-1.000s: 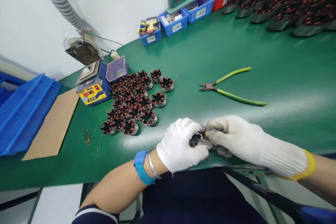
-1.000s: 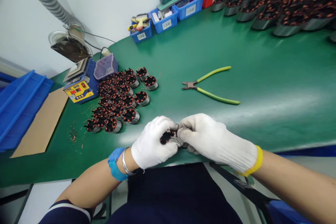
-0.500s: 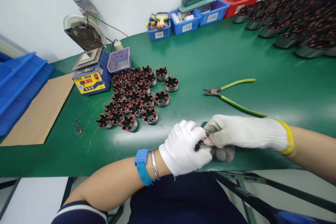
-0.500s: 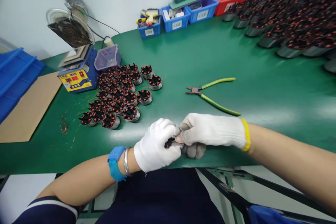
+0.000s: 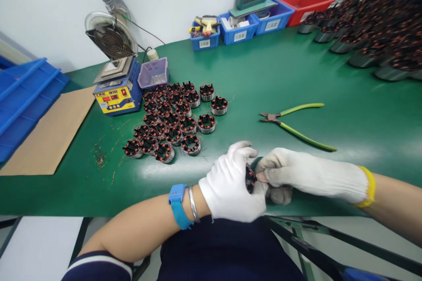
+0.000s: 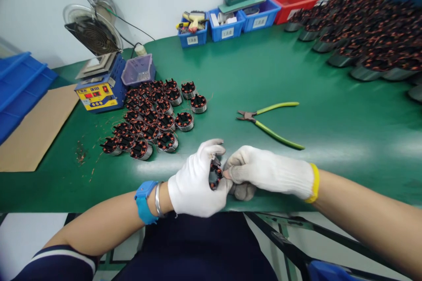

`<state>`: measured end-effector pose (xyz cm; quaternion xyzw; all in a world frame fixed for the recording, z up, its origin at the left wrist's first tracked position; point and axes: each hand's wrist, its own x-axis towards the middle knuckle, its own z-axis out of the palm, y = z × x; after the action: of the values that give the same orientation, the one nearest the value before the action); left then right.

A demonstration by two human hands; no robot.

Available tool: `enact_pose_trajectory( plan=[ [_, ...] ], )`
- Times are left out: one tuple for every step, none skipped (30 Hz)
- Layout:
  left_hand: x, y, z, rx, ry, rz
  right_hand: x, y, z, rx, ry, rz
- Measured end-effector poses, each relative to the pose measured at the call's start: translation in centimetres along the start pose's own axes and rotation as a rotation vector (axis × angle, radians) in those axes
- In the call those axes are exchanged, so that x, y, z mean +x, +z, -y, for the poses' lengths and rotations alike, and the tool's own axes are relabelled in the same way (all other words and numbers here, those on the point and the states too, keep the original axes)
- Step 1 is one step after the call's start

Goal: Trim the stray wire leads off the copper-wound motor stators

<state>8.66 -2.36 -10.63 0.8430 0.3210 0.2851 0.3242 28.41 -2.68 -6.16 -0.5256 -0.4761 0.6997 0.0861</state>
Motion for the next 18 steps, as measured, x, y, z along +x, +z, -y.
enact_pose_trajectory(
  plan=[
    [0.1, -0.4, -0.1, -0.056, 0.013, 0.043, -0.1, 0.2, -0.3, -0.007, -0.025, -0.019],
    [0.3, -0.9, -0.1, -0.117, 0.018, 0.103, -0.2, 0.4, -0.5, -0.014, -0.052, -0.042],
    [0.5, -1.3, 0.0, -0.182, 0.003, 0.170, -0.3, 0.5, -0.9, -0.023, -0.077, -0.063],
    [0.8, -1.8, 0.1, -0.251, -0.037, 0.233, -0.4, 0.7, -1.2, -0.032, -0.102, -0.088],
    [1.1, -2.2, 0.3, -0.325, -0.100, 0.274, -0.6, 0.9, -1.5, -0.034, -0.131, -0.113],
    [1.5, -2.6, 0.5, -0.410, -0.174, 0.285, -0.8, 1.0, -1.7, -0.026, -0.165, -0.138],
    [1.8, -2.9, 0.8, -0.497, -0.247, 0.267, -0.9, 1.1, -1.9, -0.007, -0.203, -0.162],
    [2.2, -3.2, 1.0, -0.581, -0.310, 0.241, -1.1, 1.1, -2.1, 0.019, -0.238, -0.184],
    [2.5, -3.5, 1.1, -0.653, -0.364, 0.237, -1.2, 1.1, -2.3, 0.050, -0.267, -0.202],
    [2.8, -3.7, 1.2, -0.711, -0.417, 0.275, -1.4, 1.0, -2.4, 0.078, -0.288, -0.211],
    [3.0, -4.0, 1.2, -0.754, -0.471, 0.354, -1.5, 1.0, -2.5, 0.098, -0.300, -0.210],
    [3.1, -4.2, 1.2, -0.785, -0.522, 0.459, -1.6, 0.9, -2.7, 0.111, -0.308, -0.206],
    [3.2, -4.3, 1.1, -0.808, -0.569, 0.566, -1.6, 0.9, -2.8, 0.123, -0.314, -0.197],
    [3.3, -4.5, 1.0, -0.823, -0.607, 0.648, -1.6, 0.9, -3.0, 0.135, -0.322, -0.186],
    [3.3, -4.5, 0.9, -0.829, -0.638, 0.692, -1.6, 0.9, -3.1, 0.147, -0.331, -0.176],
    [3.2, -4.6, 0.7, -0.824, -0.659, 0.709, -1.6, 0.9, -3.3, 0.157, -0.341, -0.169],
    [3.2, -4.6, 0.5, -0.811, -0.673, 0.707, -1.6, 1.0, -3.4, 0.168, -0.349, -0.167],
    [3.1, -4.7, 0.3, -0.796, -0.686, 0.694, -1.6, 1.0, -3.5, 0.175, -0.355, -0.166]
  ],
)
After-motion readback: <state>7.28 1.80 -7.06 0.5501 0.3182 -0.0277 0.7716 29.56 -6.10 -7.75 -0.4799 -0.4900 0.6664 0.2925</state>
